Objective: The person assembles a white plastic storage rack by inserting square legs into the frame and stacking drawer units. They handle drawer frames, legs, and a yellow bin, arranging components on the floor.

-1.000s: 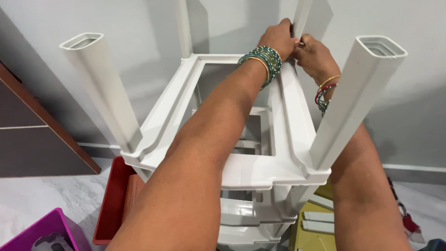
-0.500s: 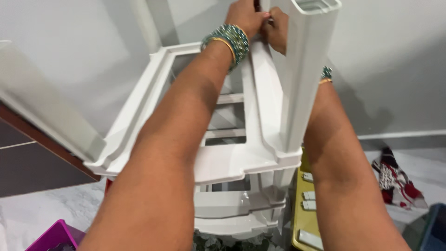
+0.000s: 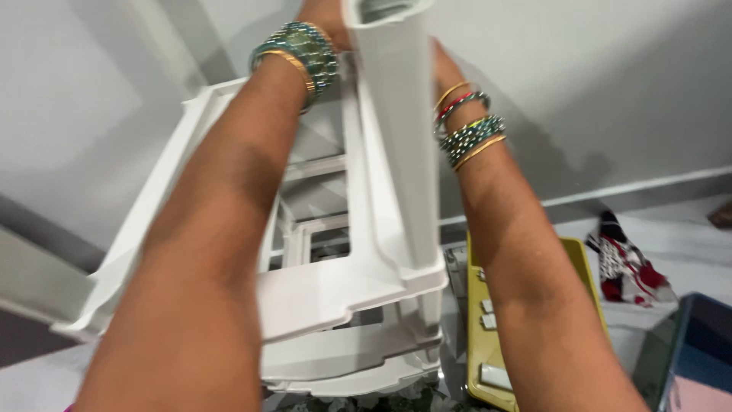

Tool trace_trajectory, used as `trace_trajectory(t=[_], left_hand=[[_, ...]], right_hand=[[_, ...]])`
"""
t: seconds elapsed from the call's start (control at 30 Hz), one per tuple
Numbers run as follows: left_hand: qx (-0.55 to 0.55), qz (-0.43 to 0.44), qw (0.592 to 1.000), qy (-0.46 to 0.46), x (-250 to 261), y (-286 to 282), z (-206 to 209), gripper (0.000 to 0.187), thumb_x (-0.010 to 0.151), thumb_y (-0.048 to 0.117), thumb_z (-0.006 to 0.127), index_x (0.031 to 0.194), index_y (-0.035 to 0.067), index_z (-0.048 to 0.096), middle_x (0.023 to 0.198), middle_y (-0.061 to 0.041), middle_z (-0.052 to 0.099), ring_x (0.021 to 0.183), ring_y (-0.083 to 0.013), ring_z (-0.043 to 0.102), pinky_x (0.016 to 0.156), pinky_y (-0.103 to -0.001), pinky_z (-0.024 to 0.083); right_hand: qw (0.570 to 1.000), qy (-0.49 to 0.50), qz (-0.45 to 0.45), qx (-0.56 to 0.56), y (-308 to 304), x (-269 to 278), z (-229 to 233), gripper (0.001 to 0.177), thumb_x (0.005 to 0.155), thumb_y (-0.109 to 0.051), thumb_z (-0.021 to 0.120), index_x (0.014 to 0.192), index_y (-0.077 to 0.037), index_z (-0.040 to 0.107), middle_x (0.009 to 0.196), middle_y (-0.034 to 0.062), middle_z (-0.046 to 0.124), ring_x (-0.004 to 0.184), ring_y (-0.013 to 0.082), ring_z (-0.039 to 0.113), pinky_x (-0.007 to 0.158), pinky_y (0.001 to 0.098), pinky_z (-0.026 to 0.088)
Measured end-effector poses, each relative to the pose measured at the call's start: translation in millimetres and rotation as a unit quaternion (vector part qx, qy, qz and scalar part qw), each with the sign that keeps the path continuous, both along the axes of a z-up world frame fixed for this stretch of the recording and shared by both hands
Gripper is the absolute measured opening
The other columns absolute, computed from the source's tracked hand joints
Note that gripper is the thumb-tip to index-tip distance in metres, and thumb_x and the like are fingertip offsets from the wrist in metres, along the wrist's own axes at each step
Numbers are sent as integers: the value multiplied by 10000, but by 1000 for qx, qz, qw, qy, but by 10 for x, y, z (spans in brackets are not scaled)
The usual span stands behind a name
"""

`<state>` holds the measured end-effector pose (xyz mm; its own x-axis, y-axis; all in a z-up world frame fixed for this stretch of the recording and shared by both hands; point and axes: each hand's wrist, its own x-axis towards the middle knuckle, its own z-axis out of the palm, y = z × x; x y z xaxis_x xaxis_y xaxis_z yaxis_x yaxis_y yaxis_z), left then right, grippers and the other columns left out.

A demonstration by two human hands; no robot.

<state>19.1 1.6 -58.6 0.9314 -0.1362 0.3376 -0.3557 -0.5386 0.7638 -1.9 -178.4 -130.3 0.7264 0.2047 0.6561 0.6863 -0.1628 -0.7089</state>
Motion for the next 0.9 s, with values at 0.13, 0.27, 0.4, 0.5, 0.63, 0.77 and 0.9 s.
trace_trajectory(t=[0.13, 0.27, 0.4, 0.5, 0.63, 0.77, 0.9], left_hand=[[-8, -1, 1000, -24, -29, 165, -160, 321, 906, 253, 756, 1089, 8, 660, 943, -97, 741, 801, -200, 758, 672, -312, 610], [10, -25, 999, -41, -22, 117, -101, 377, 946, 280, 739, 1169, 6, 608, 1015, -104, 725, 870, -203, 770, 700, -298, 625], [56, -56, 994, -69, -133, 96, -35, 381, 991, 285, 712, 1212, -9, 612, 1061, -144, 723, 898, -212, 781, 718, -277, 627], [60, -35, 996, -60, -191, 47, -33, 361, 1007, 279, 717, 1192, -19, 634, 1037, -169, 732, 848, -197, 784, 693, -267, 624], [91, 9, 988, -121, -282, -39, -78, 374, 992, 275, 725, 1179, -34, 627, 1015, -149, 727, 774, -193, 774, 623, -257, 613], [152, 49, 981, -108, -313, -55, -33, 385, 987, 319, 711, 1176, -9, 641, 936, -122, 745, 754, -189, 770, 624, -278, 605], [290, 105, 939, -154, -347, -60, 47, 395, 1045, 369, 712, 1243, 36, 633, 890, -140, 765, 738, -267, 737, 696, -409, 569]], right_hand=[[987, 119, 87, 60, 63, -18, -235, 453, 1025, -335, 535, 1422, -120, 506, 1359, 33, 617, 1250, 149, 587, 981, 355, 519], [973, 117, 150, 133, -31, 16, -344, 381, 1083, -240, 450, 1431, -108, 534, 1440, 58, 596, 1323, 167, 572, 1077, 394, 519], [966, 169, 86, 177, -166, 28, -387, 336, 1068, -207, 421, 1325, -109, 614, 1358, 57, 666, 1212, 178, 655, 1005, 363, 577], [970, 143, 52, 191, -255, 51, -414, 291, 1057, -175, 464, 1259, -92, 655, 1278, 62, 713, 1130, 182, 705, 981, 342, 613], [976, 101, 50, 186, -268, 95, -261, 251, 1040, -160, 536, 1235, -76, 670, 1234, 61, 738, 1106, 172, 723, 968, 333, 623], [988, 3, 36, 152, -167, 85, -33, 255, 1023, -199, 604, 1207, -43, 688, 1160, 54, 757, 1022, 155, 723, 893, 317, 618], [994, -84, -11, 66, 73, 131, 256, 244, 1015, -239, 664, 1043, -3, 718, 930, 40, 802, 828, 122, 785, 746, 275, 651]])
